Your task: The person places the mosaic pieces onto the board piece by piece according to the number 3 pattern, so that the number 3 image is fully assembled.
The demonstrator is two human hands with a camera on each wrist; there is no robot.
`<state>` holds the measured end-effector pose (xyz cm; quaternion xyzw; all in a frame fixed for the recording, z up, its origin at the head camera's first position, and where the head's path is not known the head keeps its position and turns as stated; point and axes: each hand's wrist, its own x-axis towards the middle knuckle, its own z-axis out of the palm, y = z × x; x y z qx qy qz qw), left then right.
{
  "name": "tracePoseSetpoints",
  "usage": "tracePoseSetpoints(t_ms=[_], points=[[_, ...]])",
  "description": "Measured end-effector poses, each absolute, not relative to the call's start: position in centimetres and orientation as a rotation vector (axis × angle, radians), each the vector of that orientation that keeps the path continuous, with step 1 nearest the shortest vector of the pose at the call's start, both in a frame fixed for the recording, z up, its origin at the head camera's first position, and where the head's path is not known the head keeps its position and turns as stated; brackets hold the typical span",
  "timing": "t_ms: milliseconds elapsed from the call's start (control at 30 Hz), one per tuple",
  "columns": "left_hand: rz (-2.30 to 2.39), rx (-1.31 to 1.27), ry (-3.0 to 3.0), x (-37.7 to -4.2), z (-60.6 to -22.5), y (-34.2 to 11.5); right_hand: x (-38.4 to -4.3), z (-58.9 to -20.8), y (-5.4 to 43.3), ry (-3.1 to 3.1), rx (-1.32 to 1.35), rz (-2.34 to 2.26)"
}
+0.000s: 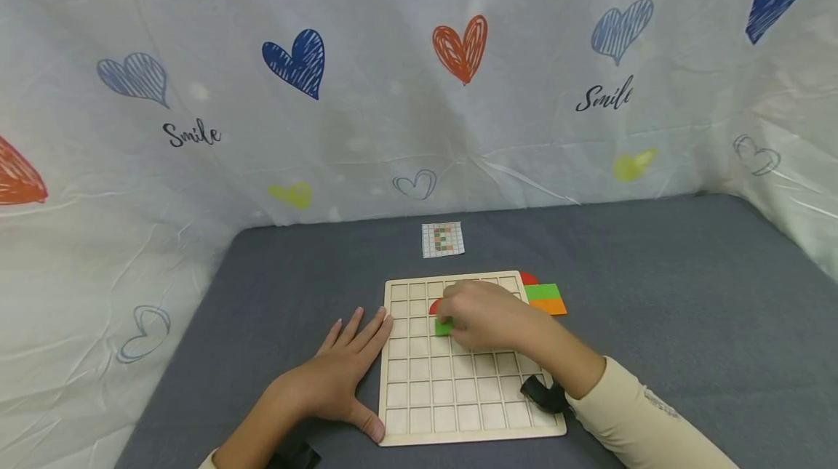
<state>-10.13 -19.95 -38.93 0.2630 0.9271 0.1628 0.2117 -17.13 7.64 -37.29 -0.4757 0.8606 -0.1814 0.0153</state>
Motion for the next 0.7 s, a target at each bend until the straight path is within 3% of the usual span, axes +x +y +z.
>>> tracePoseSetpoints(t_ms=[700], points=[[0.447,0.731,2.570,-10.20,-38.86,-19.96,-17.15,-37.76,6.92,2.654,-1.394,-0.614]])
